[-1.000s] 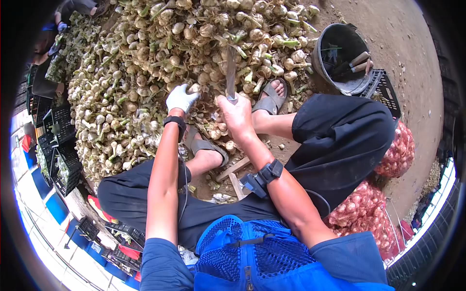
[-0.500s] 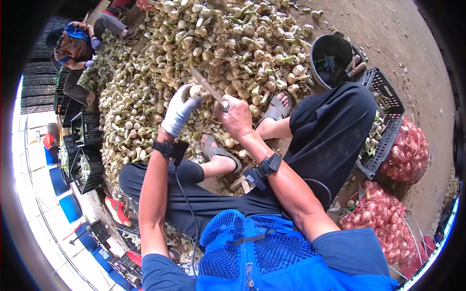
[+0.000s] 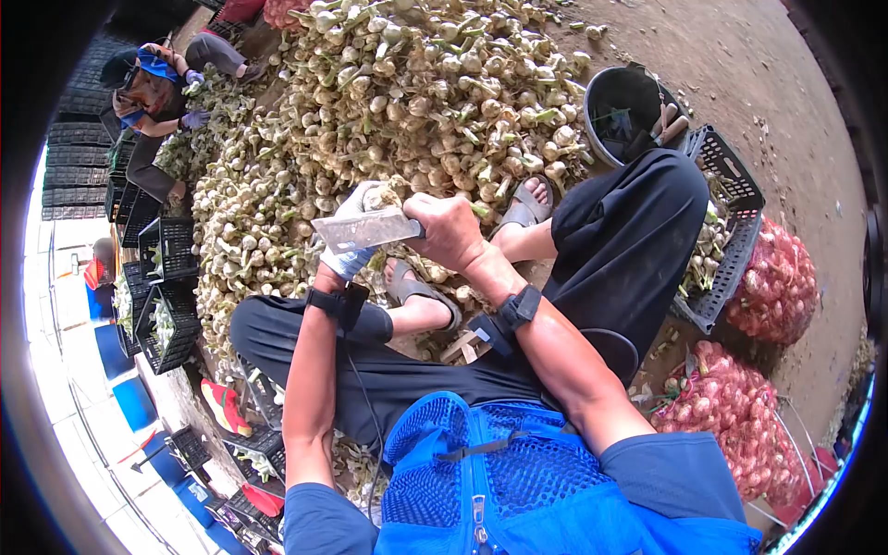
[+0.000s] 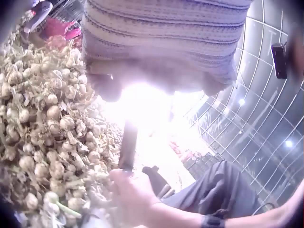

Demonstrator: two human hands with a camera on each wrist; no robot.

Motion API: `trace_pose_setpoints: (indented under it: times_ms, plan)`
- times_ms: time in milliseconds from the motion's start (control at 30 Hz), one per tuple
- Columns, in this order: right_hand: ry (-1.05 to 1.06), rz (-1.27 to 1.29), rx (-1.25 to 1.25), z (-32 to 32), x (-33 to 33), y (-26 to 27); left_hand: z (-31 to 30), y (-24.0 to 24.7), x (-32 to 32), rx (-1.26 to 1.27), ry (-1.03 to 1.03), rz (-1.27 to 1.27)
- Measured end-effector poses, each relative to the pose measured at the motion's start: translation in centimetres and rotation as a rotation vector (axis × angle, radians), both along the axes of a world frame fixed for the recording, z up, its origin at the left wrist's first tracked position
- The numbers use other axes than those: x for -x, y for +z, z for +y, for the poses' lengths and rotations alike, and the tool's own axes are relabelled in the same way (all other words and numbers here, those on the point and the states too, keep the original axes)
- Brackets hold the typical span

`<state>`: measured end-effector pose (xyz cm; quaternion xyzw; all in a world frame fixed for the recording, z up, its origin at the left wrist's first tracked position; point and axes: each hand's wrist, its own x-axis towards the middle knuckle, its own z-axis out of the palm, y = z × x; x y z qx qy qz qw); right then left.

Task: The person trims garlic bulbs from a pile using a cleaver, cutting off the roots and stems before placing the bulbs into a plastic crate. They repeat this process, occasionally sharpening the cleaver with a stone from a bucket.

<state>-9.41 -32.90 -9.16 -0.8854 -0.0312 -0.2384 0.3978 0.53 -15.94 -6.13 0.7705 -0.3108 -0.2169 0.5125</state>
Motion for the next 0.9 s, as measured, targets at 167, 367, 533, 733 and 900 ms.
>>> trace_pose_setpoints:
  times_ms: [167,367,533,733,900]
  plan:
    - [-0.001,0.030,0.001,0.7,-0.3,-1.4,0.3,-0.3,0.1,-0.039,-0.035,0.018]
    - [-0.061,-0.008,-0.026,1.1,-0.8,-2.0,0.4,-0.8,-0.2,-0.149,-0.093,-0.220]
    - [-0.083,-0.042,-0.031,0.4,-1.0,-1.5,-0.4,0.6,0.2,-0.063,-0.051,-0.200]
    - [-0.521,0.339,-0.210,-4.2,-0.7,-9.8,-1.4,5.3,3.2,-0.044,0.089,0.121]
    - [-0.267,0.381,-1.010,-1.2,-0.8,-5.5,-1.9,4.1,2.3,0.130,0.154,0.149]
